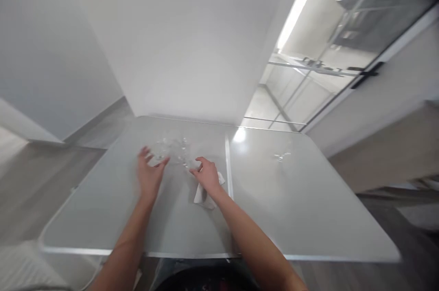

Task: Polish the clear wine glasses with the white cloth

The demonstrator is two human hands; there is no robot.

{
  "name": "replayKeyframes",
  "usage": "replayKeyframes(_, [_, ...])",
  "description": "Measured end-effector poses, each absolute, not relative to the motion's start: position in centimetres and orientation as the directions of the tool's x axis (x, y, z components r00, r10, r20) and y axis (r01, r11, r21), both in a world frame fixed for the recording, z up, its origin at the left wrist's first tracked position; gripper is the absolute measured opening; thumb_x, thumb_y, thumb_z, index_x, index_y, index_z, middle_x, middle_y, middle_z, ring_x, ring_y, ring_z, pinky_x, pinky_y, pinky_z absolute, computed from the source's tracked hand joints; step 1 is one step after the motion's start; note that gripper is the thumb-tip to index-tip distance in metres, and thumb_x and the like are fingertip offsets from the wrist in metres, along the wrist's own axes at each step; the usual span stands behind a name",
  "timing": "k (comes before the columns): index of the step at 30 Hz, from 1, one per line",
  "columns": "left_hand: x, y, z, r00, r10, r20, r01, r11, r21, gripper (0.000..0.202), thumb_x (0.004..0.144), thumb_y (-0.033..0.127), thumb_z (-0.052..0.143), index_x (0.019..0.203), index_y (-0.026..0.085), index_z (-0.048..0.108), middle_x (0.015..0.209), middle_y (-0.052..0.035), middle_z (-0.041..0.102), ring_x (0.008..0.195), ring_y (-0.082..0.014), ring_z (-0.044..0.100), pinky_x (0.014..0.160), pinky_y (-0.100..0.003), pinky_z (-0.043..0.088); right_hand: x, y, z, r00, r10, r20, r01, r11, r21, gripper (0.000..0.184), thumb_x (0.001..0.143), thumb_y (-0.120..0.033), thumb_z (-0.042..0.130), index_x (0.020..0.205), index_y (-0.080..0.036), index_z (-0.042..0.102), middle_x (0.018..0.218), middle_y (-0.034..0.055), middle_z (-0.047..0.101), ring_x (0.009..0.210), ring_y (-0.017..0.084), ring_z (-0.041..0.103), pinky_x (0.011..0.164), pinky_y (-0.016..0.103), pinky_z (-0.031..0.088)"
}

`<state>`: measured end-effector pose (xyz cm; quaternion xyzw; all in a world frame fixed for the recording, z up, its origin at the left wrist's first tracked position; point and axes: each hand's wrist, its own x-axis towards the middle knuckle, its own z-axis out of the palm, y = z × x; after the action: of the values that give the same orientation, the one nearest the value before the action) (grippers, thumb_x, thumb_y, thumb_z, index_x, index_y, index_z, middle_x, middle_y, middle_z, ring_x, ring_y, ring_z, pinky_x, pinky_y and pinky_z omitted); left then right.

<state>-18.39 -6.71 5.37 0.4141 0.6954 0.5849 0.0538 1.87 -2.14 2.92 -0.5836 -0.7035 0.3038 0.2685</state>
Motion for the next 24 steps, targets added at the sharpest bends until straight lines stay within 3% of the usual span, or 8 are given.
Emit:
replayKeyframes(2, [-17.9,-8.0,5.2,-0.709,0.565,0.422,0.504,-0.014,0.864,0.076,0.066,0.044,0.081,0.13,0.022,0.047,0.132,-0.0122,0.055,0.105,-0.0253,0.064,0.064,-0.032,0.06,8.1,-2.1,3.0,-0.03,0.998,0.056,0.677,0.061,-0.733,0.036,0.082,-0.041,0.072,0.115,-0.027,0.069,0.075,-0.0017,0.072,0.076,0.018,0.069,0.075,0.025,0.049])
replayKeyframes(4, [-16.6,-9.7,4.8,-0.757,0.543,0.363,0.465,0.058,0.884,0.053,0.076,0.048,0.074,0.116,0.02,0.053,0.111,-0.0062,0.061,0.087,-0.0197,0.065,0.06,-0.028,0.055,15.9,-1.5,3.0,0.205,0.976,0.078,0.705,-0.092,-0.703,0.032,0.082,-0.042,0.07,0.109,-0.025,0.07,0.076,0.0004,0.072,0.075,0.019,0.069,0.076,0.027,0.049])
replayKeyframes(6, [-14.3,-11.1,4.3,-0.638,0.736,0.226,0.484,0.156,0.861,0.032,0.087,0.051,0.061,0.089,0.019,0.058,0.076,0.0019,0.058,0.063,-0.0146,0.057,0.055,-0.025,0.046,23.8,-0.5,2.9,0.477,0.876,0.075,0.681,-0.315,-0.661,0.037,0.08,-0.041,0.071,0.109,-0.02,0.069,0.082,0.0056,0.074,0.081,0.023,0.07,0.078,0.031,0.05])
replayKeyframes(9, [-9.4,-11.5,3.8,-0.238,0.966,0.105,0.577,0.054,0.815,0.041,0.092,0.052,0.052,0.067,0.019,0.05,0.057,0.0044,0.045,0.056,-0.0127,0.046,0.055,-0.024,0.035,32.3,1.9,2.5,0.66,0.751,0.03,0.594,-0.496,-0.634,0.063,0.067,-0.046,0.081,0.118,-0.013,0.067,0.107,0.0184,0.074,0.099,0.031,0.069,0.083,0.035,0.052])
replayKeyframes(12, [-4.3,-9.2,3.4,0.039,0.987,0.156,0.596,-0.148,0.789,0.045,0.094,0.05,0.05,0.062,0.019,0.044,0.056,0.0044,0.039,0.056,-0.0118,0.041,0.058,-0.024,0.031,35.2,4.6,1.7,0.681,0.732,0.031,0.569,-0.502,-0.652,0.069,0.061,-0.047,0.084,0.118,-0.013,0.069,0.115,0.0203,0.072,0.105,0.033,0.069,0.084,0.035,0.052])
replayKeyframes(16, [-0.3,-4.8,2.1,0.317,0.92,0.23,0.634,-0.385,0.671,0.045,0.097,0.045,0.046,0.061,0.019,0.041,0.057,0.0039,0.041,0.055,-0.0116,0.037,0.059,-0.025,0.028,34.7,7.0,1.4,0.674,0.736,0.064,0.566,-0.458,-0.685,0.049,0.064,-0.044,0.08,0.106,-0.018,0.075,0.105,0.0154,0.076,0.102,0.031,0.07,0.083,0.033,0.053])
replayKeyframes(21, [0.0,-3.3,0.0,0.496,0.822,0.281,0.627,-0.562,0.539,0.037,0.096,0.034,0.046,0.063,0.019,0.046,0.061,0.001,0.052,0.058,-0.0124,0.044,0.059,-0.026,0.027,32.6,7.9,1.9,0.649,0.755,0.099,0.578,-0.404,-0.71,0.029,0.076,-0.034,0.063,0.089,-0.013,0.079,0.093,0.0223,0.077,0.098,0.035,0.07,0.081,0.038,0.05])
replayKeyframes(24, [-0.5,-3.7,-0.5,0.647,0.702,0.298,0.525,-0.693,0.494,0.032,0.091,0.028,0.051,0.061,0.019,0.047,0.06,0.0015,0.054,0.056,-0.0115,0.046,0.057,-0.027,0.028,27.8,8.4,2.3,0.506,0.854,0.122,0.624,-0.265,-0.735,0.028,0.079,-0.038,0.061,0.074,-0.015,0.078,0.083,0.0181,0.077,0.091,0.032,0.071,0.078,0.035,0.049])
